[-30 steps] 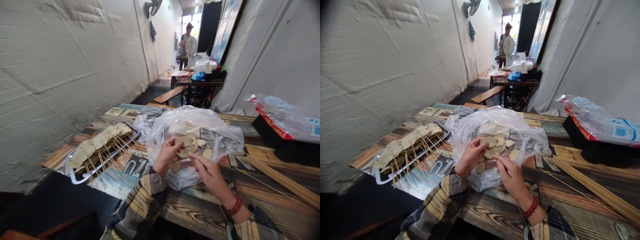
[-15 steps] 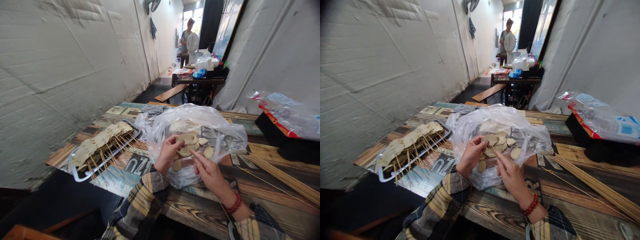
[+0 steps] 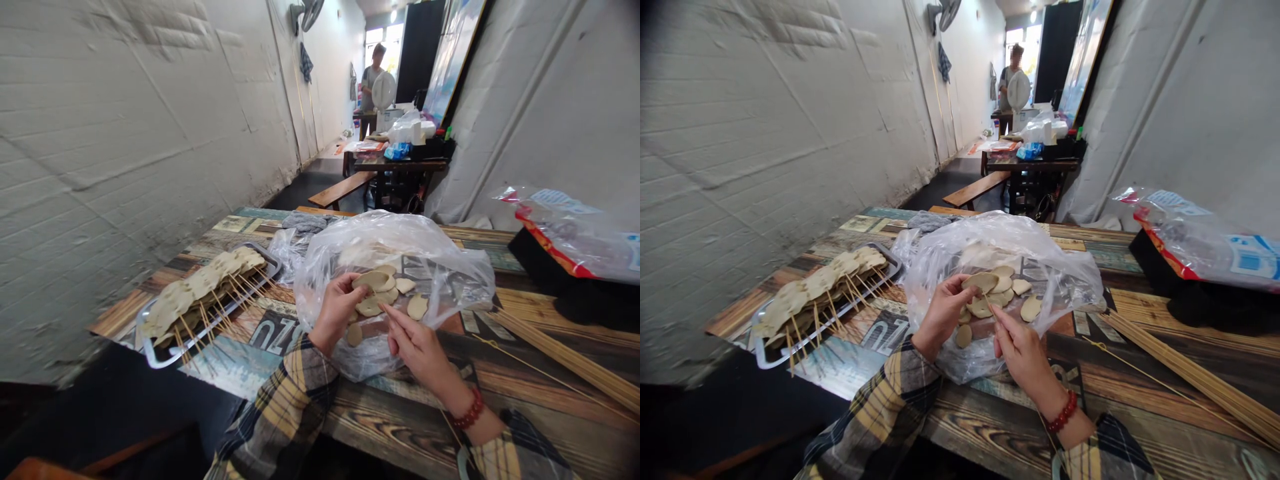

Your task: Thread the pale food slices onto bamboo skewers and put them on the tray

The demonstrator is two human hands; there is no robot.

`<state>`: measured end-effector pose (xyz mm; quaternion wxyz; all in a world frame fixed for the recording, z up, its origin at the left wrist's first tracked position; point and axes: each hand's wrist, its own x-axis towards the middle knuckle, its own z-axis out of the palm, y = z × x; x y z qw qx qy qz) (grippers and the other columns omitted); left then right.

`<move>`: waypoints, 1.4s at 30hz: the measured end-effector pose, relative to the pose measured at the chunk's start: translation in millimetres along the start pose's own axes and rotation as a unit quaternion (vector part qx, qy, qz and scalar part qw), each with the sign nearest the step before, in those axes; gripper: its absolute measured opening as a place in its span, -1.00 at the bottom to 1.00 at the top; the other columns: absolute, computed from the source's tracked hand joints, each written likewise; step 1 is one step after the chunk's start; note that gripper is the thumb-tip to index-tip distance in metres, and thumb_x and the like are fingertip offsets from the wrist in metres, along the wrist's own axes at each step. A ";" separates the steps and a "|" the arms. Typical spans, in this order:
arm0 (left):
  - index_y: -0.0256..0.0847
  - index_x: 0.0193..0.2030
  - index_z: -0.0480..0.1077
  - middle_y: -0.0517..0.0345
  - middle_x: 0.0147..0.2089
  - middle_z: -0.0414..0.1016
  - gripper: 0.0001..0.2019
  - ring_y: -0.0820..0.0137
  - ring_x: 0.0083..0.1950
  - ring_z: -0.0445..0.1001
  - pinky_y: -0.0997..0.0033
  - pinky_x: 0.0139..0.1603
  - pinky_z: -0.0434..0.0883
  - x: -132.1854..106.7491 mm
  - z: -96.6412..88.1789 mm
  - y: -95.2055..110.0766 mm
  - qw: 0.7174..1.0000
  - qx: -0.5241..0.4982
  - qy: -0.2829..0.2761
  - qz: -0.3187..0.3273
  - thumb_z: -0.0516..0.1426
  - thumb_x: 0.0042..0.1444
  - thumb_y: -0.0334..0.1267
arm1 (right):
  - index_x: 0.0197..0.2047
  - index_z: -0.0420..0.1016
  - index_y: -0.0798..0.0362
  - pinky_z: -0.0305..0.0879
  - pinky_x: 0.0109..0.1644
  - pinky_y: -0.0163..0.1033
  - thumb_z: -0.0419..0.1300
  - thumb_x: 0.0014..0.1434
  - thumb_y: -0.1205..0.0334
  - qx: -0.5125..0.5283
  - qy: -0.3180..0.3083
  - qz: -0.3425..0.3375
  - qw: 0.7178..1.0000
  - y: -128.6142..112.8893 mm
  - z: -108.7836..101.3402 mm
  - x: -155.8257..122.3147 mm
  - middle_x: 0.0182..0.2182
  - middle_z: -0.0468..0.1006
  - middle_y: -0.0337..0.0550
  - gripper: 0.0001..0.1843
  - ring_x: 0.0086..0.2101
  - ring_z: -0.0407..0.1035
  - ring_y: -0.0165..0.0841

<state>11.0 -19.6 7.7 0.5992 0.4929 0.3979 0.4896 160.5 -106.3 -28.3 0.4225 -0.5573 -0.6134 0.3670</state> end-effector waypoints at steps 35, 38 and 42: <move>-0.26 -0.35 0.35 0.20 -0.50 0.46 -0.69 0.57 -0.55 0.31 0.56 -0.49 0.23 -4.3 1.1 0.0 0.986 -0.109 -0.046 -0.116 0.34 -0.12 -0.15 | 0.14 0.51 0.12 0.24 -0.42 -0.31 -0.01 0.28 0.08 -0.054 0.058 -0.005 0.997 1.2 -1.0 3.9 -0.62 0.42 -0.27 -0.50 -0.56 0.33 -0.39; -0.26 -0.39 0.35 0.19 -0.52 0.45 -0.65 0.54 -0.55 0.35 0.54 -0.49 0.25 -3.2 0.4 -2.9 0.985 -0.123 -0.043 -0.116 0.35 -0.15 -0.09 | 0.12 0.53 0.10 0.25 -0.44 -0.32 0.01 0.28 0.08 -0.067 0.065 -0.013 0.996 -0.1 -1.3 3.0 -0.63 0.43 -0.27 -0.52 -0.58 0.33 -0.39; -0.27 -0.41 0.36 0.20 -0.52 0.44 -0.63 0.50 -0.53 0.40 0.50 -0.45 0.31 -1.4 -0.6 -8.3 0.980 -0.139 -0.049 -0.136 0.37 -0.18 -0.08 | 0.09 0.55 0.12 0.26 -0.45 -0.32 0.03 0.27 0.06 -0.073 0.076 -0.026 0.994 0.6 -1.6 2.2 -0.62 0.45 -0.25 -0.53 -0.58 0.33 -0.39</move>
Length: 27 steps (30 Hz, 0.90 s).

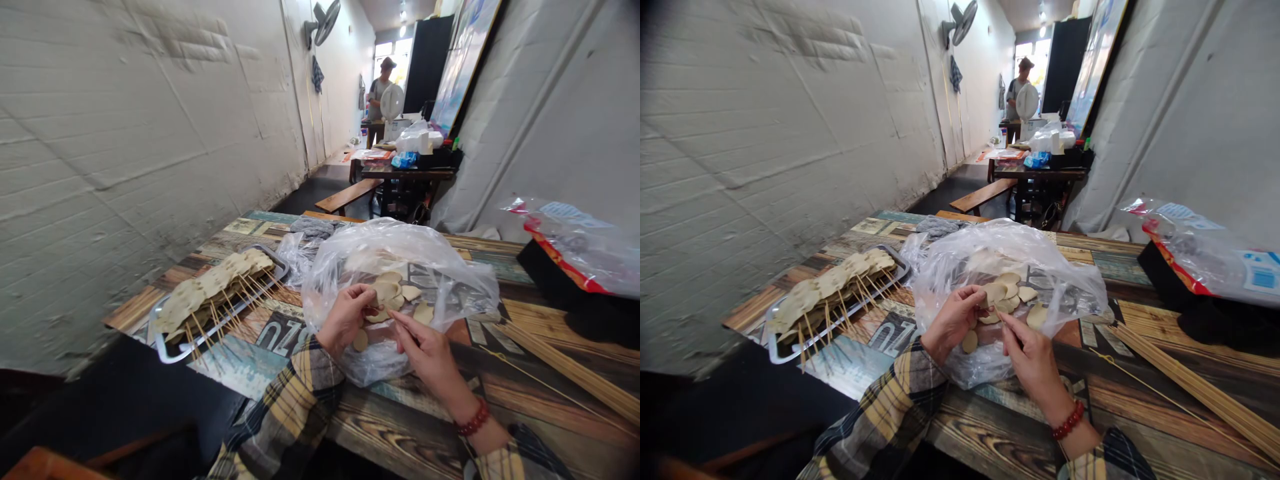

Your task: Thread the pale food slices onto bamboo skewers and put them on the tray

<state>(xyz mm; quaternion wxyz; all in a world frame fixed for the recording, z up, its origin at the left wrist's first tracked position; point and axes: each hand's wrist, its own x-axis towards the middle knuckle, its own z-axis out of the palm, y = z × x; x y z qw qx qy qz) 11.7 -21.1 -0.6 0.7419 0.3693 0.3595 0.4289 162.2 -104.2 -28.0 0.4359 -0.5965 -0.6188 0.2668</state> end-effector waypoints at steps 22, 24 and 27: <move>-0.27 -0.49 0.33 0.24 -0.54 0.37 -0.70 0.51 -0.53 0.37 0.48 -0.42 0.31 1.7 -2.0 -4.1 0.999 -0.017 -0.024 -0.013 0.35 -0.19 -0.17 | 0.09 0.55 0.13 0.30 -0.38 -0.30 0.04 0.29 0.04 0.004 -0.001 -0.026 1.000 12.7 0.0 1.1 -0.57 0.49 -0.22 -0.52 -0.53 0.37 -0.38; -0.27 -0.48 0.34 0.23 -0.54 0.39 -0.70 0.51 -0.52 0.36 0.48 -0.42 0.31 1.2 -1.1 -4.6 1.000 -0.008 -0.020 -0.011 0.35 -0.19 -0.16 | 0.10 0.54 0.13 0.31 -0.37 -0.31 0.04 0.29 0.04 0.009 -0.002 -0.022 1.000 12.5 0.6 1.6 -0.57 0.49 -0.23 -0.52 -0.52 0.37 -0.39; -0.26 -0.46 0.34 0.22 -0.53 0.41 -0.70 0.51 -0.52 0.36 0.50 -0.44 0.29 -0.1 1.7 -4.5 1.000 0.020 -0.010 -0.006 0.33 -0.16 -0.12 | 0.08 0.55 0.13 0.31 -0.36 -0.31 0.04 0.29 0.04 0.021 0.005 -0.018 1.000 12.2 2.2 2.0 -0.58 0.48 -0.24 -0.53 -0.52 0.37 -0.39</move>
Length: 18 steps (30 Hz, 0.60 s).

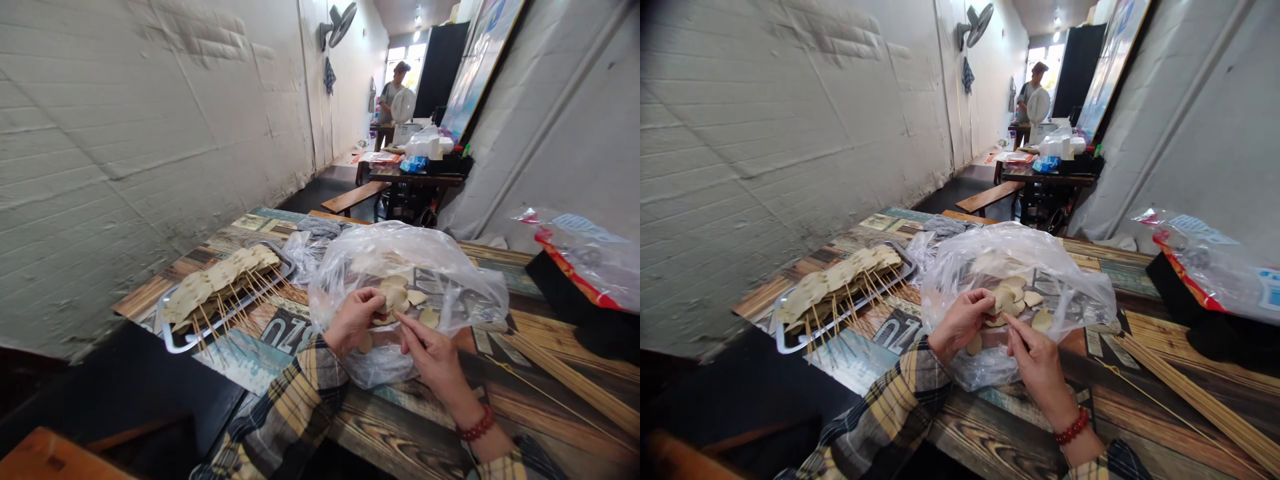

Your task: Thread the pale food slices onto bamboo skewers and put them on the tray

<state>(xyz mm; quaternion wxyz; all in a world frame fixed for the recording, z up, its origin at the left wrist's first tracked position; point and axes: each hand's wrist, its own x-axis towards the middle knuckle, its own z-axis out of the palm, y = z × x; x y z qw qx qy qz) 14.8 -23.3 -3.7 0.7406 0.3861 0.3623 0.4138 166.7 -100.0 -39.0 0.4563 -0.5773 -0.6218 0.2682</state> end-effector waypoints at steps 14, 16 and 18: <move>-0.29 -0.44 0.45 0.24 -0.53 0.37 -0.77 0.54 -0.52 0.25 0.52 -0.47 0.19 4.7 -0.8 -2.7 0.986 0.117 0.048 0.108 0.27 -0.11 -0.14 | 0.12 0.50 0.17 0.15 -0.51 -0.35 0.04 0.27 0.00 0.079 -0.031 0.074 0.994 -5.6 1.9 0.4 -0.61 0.39 -0.30 -0.47 -0.61 0.21 -0.45; -0.29 -0.43 0.45 0.24 -0.52 0.37 -0.78 0.54 -0.51 0.25 0.53 -0.46 0.19 4.9 -1.2 -2.8 0.985 0.122 0.048 0.111 0.26 -0.10 -0.15 | 0.13 0.50 0.17 0.18 -0.49 -0.35 0.04 0.26 0.00 0.085 -0.030 0.073 0.993 -6.2 1.7 0.2 -0.61 0.39 -0.30 -0.47 -0.59 0.22 -0.44; -0.28 -0.42 0.46 0.24 -0.52 0.37 -0.79 0.54 -0.51 0.25 0.53 -0.46 0.19 4.9 -1.3 -3.0 0.985 0.126 0.049 0.110 0.26 -0.09 -0.16 | 0.14 0.50 0.17 0.18 -0.49 -0.35 0.04 0.26 0.00 0.090 -0.033 0.076 0.993 -6.4 1.7 0.1 -0.62 0.38 -0.31 -0.46 -0.60 0.22 -0.45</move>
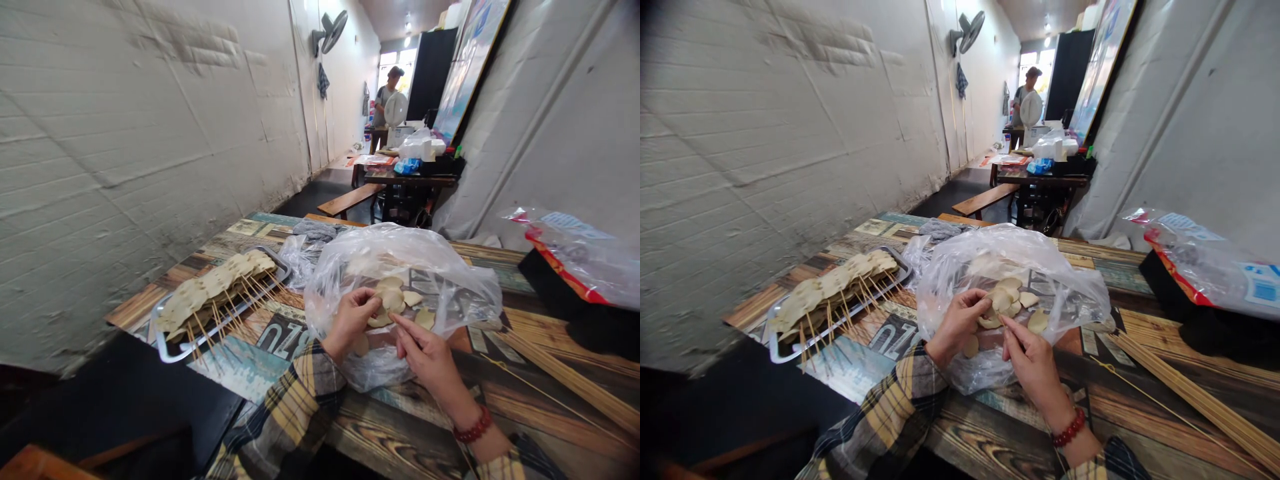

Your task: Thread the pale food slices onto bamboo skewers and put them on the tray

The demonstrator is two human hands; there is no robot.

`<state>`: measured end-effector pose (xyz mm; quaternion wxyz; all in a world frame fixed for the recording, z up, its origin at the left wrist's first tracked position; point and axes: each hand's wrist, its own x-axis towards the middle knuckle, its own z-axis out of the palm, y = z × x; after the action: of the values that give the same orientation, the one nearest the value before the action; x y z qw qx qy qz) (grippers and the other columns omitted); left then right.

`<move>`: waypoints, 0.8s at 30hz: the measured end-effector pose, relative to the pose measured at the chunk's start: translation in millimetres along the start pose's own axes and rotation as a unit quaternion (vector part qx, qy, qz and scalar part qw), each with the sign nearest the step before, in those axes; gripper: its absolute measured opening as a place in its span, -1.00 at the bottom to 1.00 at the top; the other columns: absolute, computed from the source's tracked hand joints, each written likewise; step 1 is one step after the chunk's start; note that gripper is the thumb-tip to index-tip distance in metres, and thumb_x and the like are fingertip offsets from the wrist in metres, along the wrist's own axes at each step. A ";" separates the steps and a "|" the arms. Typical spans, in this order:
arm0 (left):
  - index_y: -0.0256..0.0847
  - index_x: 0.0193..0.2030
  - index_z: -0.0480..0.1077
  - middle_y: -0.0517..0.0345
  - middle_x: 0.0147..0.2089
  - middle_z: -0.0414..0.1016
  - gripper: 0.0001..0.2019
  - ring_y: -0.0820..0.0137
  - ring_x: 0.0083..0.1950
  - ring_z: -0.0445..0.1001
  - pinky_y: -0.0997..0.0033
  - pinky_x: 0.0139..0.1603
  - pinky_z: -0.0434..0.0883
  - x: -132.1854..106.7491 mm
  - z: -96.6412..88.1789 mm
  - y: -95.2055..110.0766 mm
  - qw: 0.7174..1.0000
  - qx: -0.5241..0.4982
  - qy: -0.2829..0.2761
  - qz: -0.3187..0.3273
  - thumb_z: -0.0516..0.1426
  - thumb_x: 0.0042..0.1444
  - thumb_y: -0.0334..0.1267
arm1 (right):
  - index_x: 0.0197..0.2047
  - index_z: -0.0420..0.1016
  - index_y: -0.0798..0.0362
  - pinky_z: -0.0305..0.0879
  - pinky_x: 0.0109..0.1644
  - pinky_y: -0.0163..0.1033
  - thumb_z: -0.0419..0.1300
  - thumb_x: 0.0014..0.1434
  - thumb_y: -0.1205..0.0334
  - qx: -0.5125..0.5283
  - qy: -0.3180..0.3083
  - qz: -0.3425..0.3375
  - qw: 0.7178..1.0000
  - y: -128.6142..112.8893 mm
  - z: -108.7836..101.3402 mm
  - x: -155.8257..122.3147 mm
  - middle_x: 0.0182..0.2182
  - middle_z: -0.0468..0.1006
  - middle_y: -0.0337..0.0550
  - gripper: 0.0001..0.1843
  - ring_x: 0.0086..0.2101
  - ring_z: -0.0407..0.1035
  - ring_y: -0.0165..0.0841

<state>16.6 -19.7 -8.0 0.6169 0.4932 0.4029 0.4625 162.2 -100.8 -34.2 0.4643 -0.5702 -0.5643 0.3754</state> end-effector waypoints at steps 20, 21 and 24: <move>-0.29 -0.51 0.40 0.23 -0.54 0.31 -0.71 0.53 -0.49 0.21 0.51 -0.44 0.14 -4.5 7.3 0.2 0.997 0.023 -0.067 0.009 0.28 -0.08 -0.08 | -0.25 0.39 0.04 0.00 -0.66 -0.37 0.10 0.20 -0.19 0.106 0.010 0.054 0.993 -9.0 2.2 3.3 -0.65 0.38 -0.37 -0.57 -0.73 0.14 -0.50; -0.29 -0.50 0.41 0.22 -0.54 0.32 -0.69 0.53 -0.49 0.22 0.51 -0.44 0.16 -4.8 7.3 0.7 0.997 0.017 -0.070 0.000 0.29 -0.08 -0.06 | -0.26 0.39 0.04 0.00 -0.66 -0.37 0.11 0.19 -0.20 0.113 0.011 0.054 0.992 -9.6 1.9 3.9 -0.65 0.38 -0.37 -0.57 -0.73 0.14 -0.50; -0.30 -0.40 0.46 0.19 -0.47 0.38 -0.67 0.53 -0.46 0.27 0.51 -0.41 0.20 -5.2 6.2 1.6 0.996 -0.008 -0.078 -0.029 0.31 -0.08 -0.02 | -0.29 0.38 0.04 0.02 -0.64 -0.36 0.12 0.18 -0.21 0.130 0.006 0.053 0.990 -12.6 1.5 5.3 -0.64 0.39 -0.36 -0.56 -0.72 0.14 -0.50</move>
<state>20.9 -26.0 -5.0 0.6639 0.5108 0.3639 0.4074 157.5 -96.2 -22.1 0.5171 -0.5362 -0.4770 0.4664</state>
